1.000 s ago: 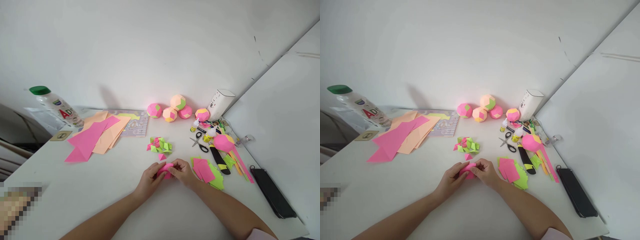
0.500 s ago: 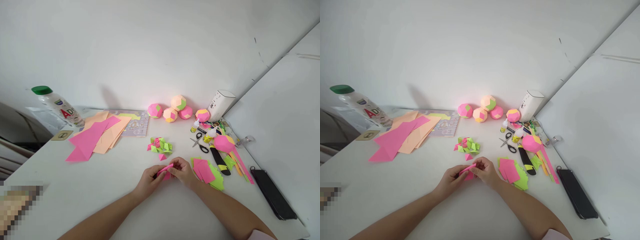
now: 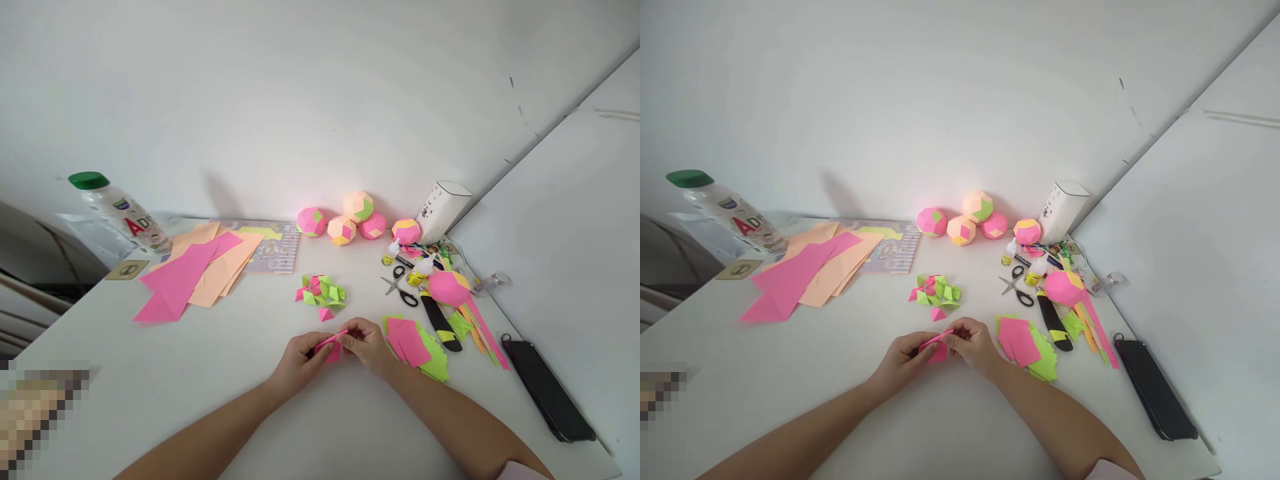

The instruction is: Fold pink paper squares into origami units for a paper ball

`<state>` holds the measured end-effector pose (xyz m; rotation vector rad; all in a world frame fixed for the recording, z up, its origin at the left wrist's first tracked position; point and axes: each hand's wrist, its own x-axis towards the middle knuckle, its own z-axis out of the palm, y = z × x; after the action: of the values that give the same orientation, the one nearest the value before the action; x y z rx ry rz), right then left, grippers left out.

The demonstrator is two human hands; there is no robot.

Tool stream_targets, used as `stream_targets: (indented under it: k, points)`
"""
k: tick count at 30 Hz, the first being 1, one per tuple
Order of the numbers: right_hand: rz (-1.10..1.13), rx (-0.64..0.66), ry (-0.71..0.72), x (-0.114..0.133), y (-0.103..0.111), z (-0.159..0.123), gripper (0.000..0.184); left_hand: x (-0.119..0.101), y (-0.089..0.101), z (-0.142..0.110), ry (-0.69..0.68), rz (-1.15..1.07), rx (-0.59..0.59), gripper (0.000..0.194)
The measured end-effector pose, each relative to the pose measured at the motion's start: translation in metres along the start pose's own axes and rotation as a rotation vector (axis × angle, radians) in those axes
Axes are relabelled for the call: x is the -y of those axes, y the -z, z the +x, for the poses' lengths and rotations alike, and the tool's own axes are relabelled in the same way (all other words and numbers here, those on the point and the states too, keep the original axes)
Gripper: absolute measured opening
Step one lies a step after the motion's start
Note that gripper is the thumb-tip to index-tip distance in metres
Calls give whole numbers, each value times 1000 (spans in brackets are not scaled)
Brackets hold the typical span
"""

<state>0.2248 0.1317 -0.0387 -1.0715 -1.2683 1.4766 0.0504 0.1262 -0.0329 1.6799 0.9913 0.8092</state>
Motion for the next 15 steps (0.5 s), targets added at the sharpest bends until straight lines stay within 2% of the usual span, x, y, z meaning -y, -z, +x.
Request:
stream_targets:
  k: [15]
  points:
    - [10,-8,-5,1,1,0,24,1,1,0,-4,-19,-2,31]
